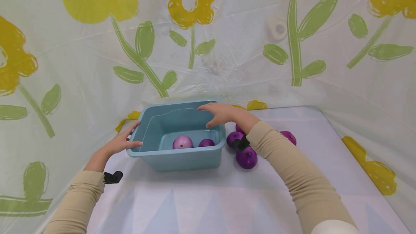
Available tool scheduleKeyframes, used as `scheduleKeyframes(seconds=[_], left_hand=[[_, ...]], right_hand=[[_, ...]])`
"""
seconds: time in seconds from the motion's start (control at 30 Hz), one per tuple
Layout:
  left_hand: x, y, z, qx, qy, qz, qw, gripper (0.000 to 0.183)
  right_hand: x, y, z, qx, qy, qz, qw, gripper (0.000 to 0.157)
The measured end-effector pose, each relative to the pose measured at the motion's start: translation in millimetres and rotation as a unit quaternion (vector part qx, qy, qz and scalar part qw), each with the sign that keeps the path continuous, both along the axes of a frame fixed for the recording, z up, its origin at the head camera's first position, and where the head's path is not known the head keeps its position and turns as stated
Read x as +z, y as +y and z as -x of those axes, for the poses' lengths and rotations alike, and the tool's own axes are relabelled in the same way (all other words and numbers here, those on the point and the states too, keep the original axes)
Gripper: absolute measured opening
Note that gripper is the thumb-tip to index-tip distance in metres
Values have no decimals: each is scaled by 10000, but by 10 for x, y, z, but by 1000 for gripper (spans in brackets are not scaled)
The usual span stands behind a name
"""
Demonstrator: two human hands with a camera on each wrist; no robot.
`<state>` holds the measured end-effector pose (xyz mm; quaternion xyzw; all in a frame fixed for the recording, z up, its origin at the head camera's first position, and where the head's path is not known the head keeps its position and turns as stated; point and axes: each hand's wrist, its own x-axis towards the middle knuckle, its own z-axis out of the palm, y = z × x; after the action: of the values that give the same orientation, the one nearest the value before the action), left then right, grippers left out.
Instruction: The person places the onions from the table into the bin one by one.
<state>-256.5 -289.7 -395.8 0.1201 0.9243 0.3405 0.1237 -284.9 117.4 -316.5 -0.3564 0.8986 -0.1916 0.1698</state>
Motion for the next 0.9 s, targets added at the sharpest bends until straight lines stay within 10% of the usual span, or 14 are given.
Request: scheduleKeyframes(seconds=[0.6,0.9], left_hand=[[7,-5,-22,-60,26,-45,10000,96],[8,-3,-18,-65,-56,-15,10000,97]], right_hand=[[-42,522,-259,-471,289,685,9961,63],[-387,878,-417,-703,494,896,9923,62]])
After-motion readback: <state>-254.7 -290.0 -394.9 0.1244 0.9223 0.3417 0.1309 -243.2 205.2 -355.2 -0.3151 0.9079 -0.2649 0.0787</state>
